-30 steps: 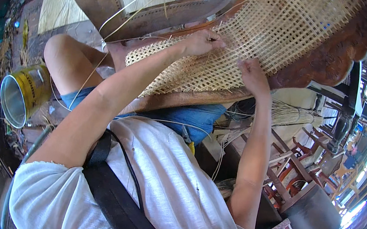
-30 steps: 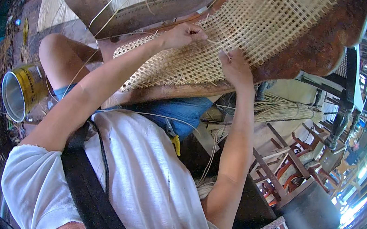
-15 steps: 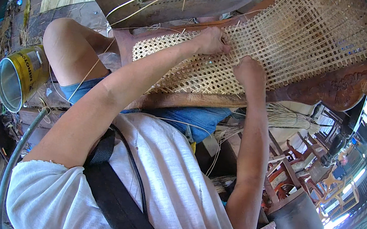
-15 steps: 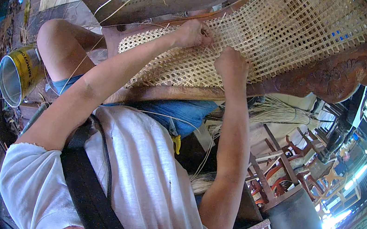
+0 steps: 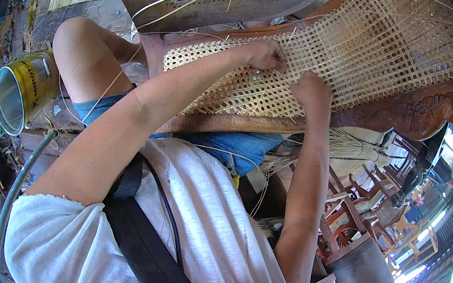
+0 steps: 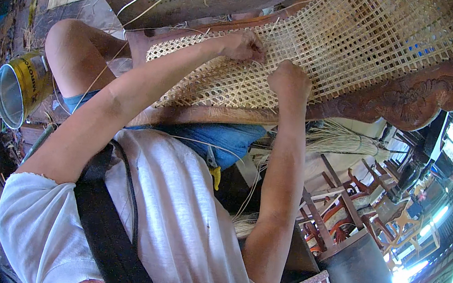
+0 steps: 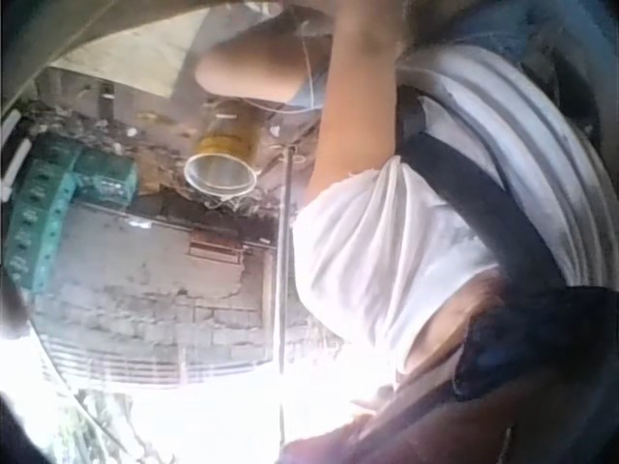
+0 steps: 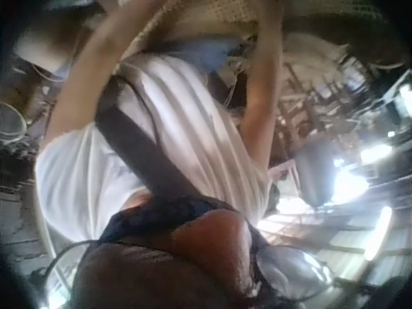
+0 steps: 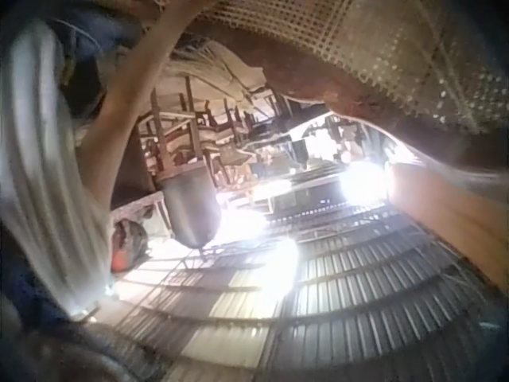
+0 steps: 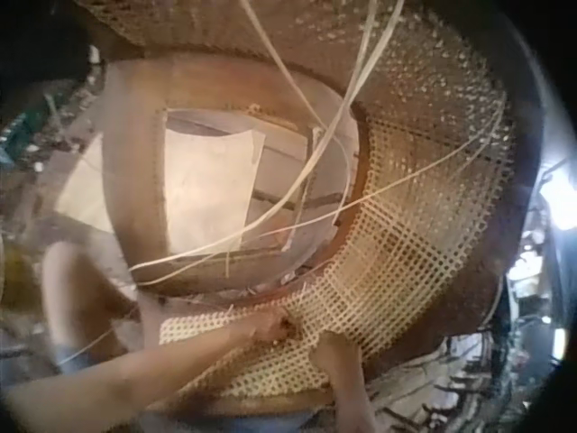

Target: Weaving a rattan pattern into a wooden chair frame.

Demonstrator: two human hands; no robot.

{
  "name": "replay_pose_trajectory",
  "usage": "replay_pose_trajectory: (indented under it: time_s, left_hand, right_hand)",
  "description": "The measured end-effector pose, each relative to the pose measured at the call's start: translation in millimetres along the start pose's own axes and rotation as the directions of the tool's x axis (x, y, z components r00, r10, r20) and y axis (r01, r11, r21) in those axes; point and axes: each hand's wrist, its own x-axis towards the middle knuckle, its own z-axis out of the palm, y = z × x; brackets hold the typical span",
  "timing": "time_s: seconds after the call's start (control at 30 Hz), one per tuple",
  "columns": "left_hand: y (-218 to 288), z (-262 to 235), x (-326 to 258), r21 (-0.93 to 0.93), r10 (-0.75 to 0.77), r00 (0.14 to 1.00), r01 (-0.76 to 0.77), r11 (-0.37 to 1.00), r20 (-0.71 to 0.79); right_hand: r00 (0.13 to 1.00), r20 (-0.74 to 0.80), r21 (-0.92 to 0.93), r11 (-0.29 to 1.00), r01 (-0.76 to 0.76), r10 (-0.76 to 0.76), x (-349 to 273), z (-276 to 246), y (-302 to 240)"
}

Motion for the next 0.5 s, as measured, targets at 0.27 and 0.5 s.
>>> replay_pose_trajectory:
  time_s: [0.27, 0.5]
  left_hand:
    - [70, 25, -10, 0.277, -0.044, 0.999, 0.048, 0.96, -0.022]
    - [53, 39, 10, -0.553, -0.035, 0.999, 0.048, 0.832, 0.033]
  right_hand:
    - [0.986, -0.006, -0.032, 0.986, -0.166, 0.166, -36, -46, 60]
    - [0.974, -0.159, 0.242, 0.962, -0.122, 0.164, -35, -42, 58]
